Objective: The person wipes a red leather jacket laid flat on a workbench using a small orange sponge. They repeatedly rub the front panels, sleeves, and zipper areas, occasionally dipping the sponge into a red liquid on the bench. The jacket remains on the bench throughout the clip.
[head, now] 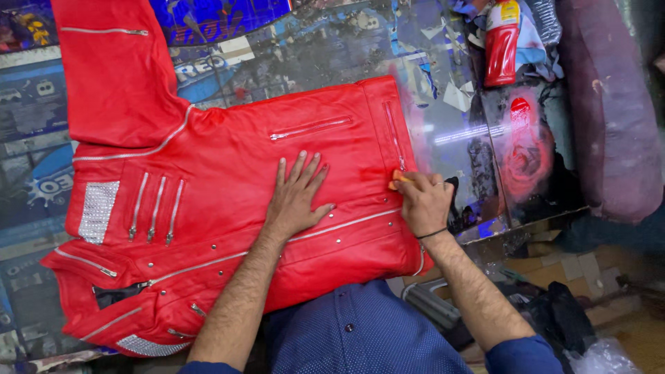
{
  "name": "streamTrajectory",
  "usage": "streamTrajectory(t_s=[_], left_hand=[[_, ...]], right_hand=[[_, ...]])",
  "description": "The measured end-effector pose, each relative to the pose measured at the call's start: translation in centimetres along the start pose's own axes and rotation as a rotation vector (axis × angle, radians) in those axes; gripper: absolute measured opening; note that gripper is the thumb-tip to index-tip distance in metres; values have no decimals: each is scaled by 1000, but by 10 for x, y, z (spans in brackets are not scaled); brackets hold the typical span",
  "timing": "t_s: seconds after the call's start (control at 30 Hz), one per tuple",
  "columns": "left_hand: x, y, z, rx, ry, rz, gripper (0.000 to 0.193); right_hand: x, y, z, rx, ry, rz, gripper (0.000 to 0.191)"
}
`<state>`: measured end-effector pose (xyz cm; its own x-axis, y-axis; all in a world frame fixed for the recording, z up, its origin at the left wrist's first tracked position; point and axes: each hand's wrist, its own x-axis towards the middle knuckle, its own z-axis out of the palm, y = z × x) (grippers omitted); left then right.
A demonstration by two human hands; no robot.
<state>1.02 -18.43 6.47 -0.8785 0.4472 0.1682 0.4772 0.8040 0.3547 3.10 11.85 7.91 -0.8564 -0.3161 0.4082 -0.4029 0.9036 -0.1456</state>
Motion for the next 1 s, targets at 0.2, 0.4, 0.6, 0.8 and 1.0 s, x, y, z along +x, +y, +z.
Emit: streamTrajectory(t_s=[0.2,0.4,0.6,0.8,1.0], left_hand=[[5,5,-1,9,-30,-13,93],[9,4,-2,-19,-45,-31,94],[10,-1,-1,-5,-57,-27,94],[12,-2,0,-1,-82,-50,93],[16,3,3,-2,-46,-35,89]], right_hand=[[32,12,11,100,105,-8,29],[102,36,31,73,62,-247,28],[164,56,42,180,-58,-550,33],[175,55,46,38,-60,-442,26],[105,133,14,56,272,11,16]])
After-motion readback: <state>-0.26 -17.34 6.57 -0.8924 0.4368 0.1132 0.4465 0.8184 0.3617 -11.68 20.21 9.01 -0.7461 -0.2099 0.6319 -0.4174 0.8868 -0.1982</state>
